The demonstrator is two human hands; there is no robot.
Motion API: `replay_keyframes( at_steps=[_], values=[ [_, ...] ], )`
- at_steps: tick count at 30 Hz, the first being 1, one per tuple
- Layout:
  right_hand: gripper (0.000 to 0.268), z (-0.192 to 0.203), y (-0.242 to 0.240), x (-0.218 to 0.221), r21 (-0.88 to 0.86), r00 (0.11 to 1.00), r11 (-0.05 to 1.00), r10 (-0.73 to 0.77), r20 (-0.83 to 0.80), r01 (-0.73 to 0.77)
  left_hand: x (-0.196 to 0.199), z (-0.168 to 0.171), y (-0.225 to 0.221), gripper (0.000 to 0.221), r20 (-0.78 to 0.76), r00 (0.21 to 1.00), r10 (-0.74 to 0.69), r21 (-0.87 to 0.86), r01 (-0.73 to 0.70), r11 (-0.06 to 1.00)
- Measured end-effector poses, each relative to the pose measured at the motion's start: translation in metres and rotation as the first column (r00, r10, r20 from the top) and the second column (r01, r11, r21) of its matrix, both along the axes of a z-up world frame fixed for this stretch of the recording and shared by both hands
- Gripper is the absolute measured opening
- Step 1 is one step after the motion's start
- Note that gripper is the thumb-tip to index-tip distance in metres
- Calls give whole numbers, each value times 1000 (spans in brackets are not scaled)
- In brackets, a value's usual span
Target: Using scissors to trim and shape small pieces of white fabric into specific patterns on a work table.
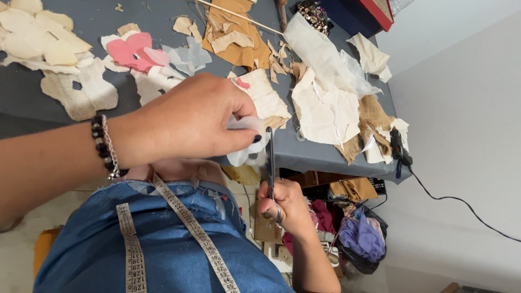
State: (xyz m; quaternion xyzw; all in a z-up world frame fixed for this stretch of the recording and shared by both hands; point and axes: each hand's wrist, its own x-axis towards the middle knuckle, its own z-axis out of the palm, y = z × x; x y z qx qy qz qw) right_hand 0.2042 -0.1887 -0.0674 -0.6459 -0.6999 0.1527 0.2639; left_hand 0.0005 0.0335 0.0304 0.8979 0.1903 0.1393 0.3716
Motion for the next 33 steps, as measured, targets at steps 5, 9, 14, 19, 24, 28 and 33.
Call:
replay_keyframes(
  at_steps=[5, 9, 14, 19, 24, 28, 33],
  values=[
    [59, -14, -4, 11, -69, 990, 997, 5, -140, -15, -1, 3, 4, 20, -49, 999, 16, -21, -17, 1000],
    [58, -5, 1, -2, -53, 909, 998, 5, -417, -29, -17, 37, -16, 19, -261, 964, -52, -337, -40, 941],
    [56, 6, 11, -23, 138, 779, 967, -85, -621, 215, -4, -14, -33, 15, -78, 987, -140, -174, 125, 977],
    [20, 0, 16, -31, 103, 745, 940, -188, -640, 325, -8, -36, -43, 23, 64, 982, -176, -166, 184, 969],
    [26, -13, 23, -39, 173, 531, 868, -116, -840, 464, -19, -73, -59, 45, 324, 943, 78, -677, 174, 715],
    [20, -19, 18, -48, 109, 510, 856, -195, -837, 506, -13, -89, -82, 48, 364, 906, 214, -819, 202, 538],
    [53, -15, 11, -48, 190, 741, 950, -58, -669, 247, -6, -101, -88, 23, 236, 889, 393, -744, -95, 661]
  ],
)
